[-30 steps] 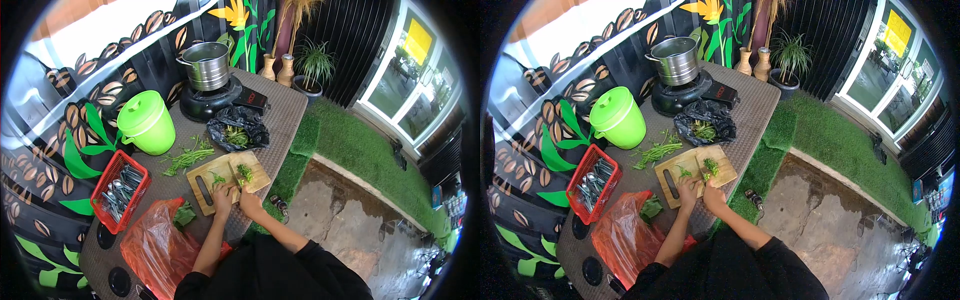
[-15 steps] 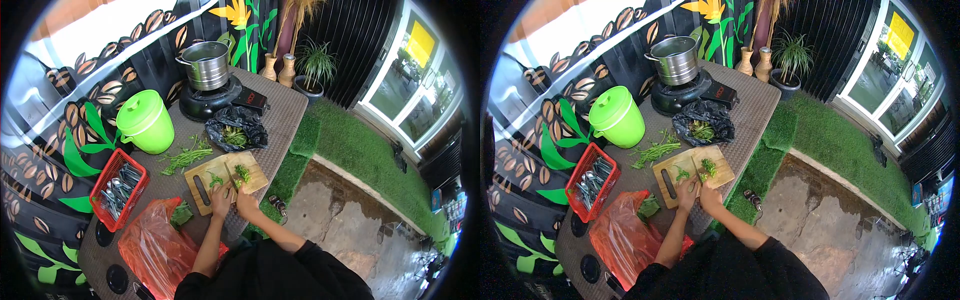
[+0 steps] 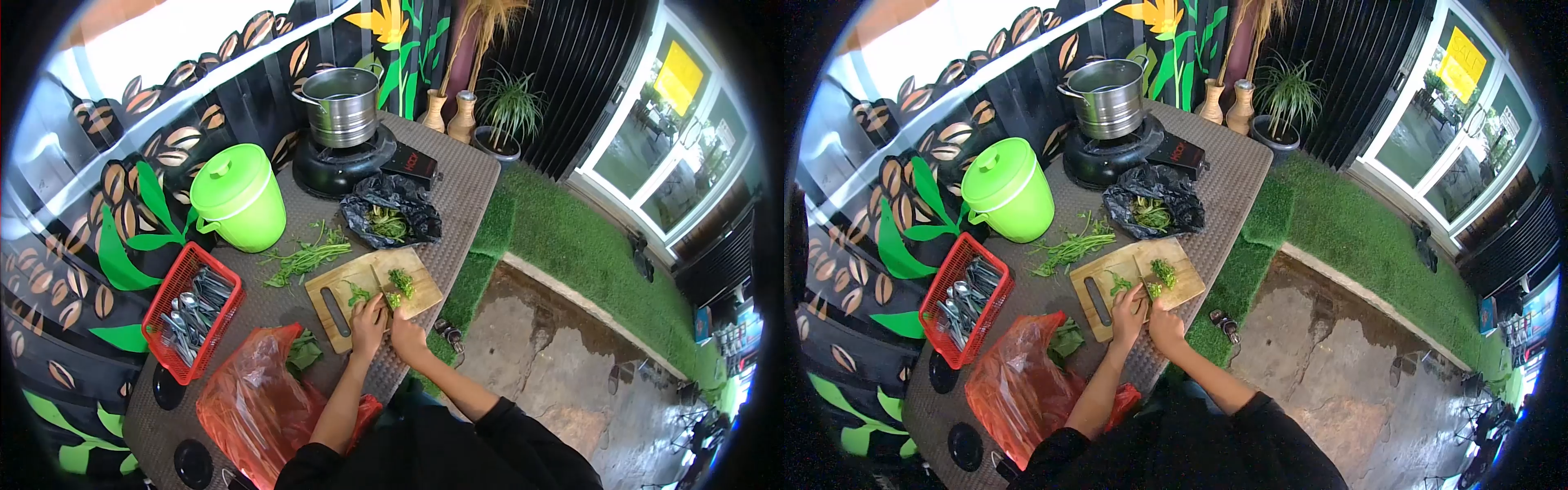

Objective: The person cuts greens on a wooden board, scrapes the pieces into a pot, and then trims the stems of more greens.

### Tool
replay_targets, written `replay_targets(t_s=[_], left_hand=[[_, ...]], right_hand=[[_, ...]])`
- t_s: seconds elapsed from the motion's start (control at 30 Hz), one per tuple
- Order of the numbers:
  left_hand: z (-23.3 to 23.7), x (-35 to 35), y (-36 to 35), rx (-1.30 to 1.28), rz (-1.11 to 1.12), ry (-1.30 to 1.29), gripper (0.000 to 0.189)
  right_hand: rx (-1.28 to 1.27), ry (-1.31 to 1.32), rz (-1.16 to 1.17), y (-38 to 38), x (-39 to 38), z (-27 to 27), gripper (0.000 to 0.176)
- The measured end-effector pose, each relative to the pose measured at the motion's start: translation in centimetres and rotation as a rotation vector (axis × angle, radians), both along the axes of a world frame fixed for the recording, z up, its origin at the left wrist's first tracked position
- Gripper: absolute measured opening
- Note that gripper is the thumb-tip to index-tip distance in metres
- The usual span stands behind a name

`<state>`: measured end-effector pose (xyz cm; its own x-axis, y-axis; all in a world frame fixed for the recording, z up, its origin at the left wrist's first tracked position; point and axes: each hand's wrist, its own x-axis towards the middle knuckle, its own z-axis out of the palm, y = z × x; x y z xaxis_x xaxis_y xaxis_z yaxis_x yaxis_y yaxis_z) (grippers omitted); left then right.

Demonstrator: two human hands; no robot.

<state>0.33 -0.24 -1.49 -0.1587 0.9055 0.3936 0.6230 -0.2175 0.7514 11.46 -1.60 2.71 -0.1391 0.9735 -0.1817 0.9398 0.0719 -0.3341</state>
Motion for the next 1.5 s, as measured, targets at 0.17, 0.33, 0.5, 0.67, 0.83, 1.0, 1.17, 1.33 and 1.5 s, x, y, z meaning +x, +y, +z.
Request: replay_targets(t_s=[0.17,0.33,0.5,0.67,0.83,1.0,1.17,1.33,1.5], left_hand=[[0.3,-0.3,0.1,0.034,-0.024,-0.106,0.032],[1.1,0.0,-0.1,-0.012,-0.004,-0.045,0.037],[0.2,0.0,-0.1,-0.05,-0.006,-0.068,0.033],[-1.1,0.3,0.1,-0.05,0.005,-0.198,0.029],[-0.7,0.3,-0.2,-0.045,0.02,-0.165,0.028],[0.2,0.5,-0.5,0.03,0.0,-0.089,0.024],[0.2,0.4,-0.3,0.017,-0.006,-0.15,0.023],[0.2,0.3,-0.5,-0.011,0.009,-0.119,0.013],[1.6,-0.3,-0.3,0.224,0.031,-0.122,0.004]], right_hand=[[0.056,0.06,0.117,2.3,1.2,-1.0,0.041],[0.011,0.037,0.005,-0.7,0.2,-1.0,0.038],[0.023,-0.003,0.13,2.4,0.4,-1.8,0.043],[0.011,0.074,0.022,0.0,0.2,-0.6,0.032],[0.041,0.039,0.035,1.3,-0.1,-2.2,0.037],[0.126,0.039,0.086,1.0,0.7,-2.3,0.035],[0.1,0.043,-0.011,0.5,-0.4,-2.2,0.026],[0.124,0.017,0.058,2.0,1.1,-1.9,0.025],[0.045,0.129,0.044,2.3,2.6,-1.6,0.036]])
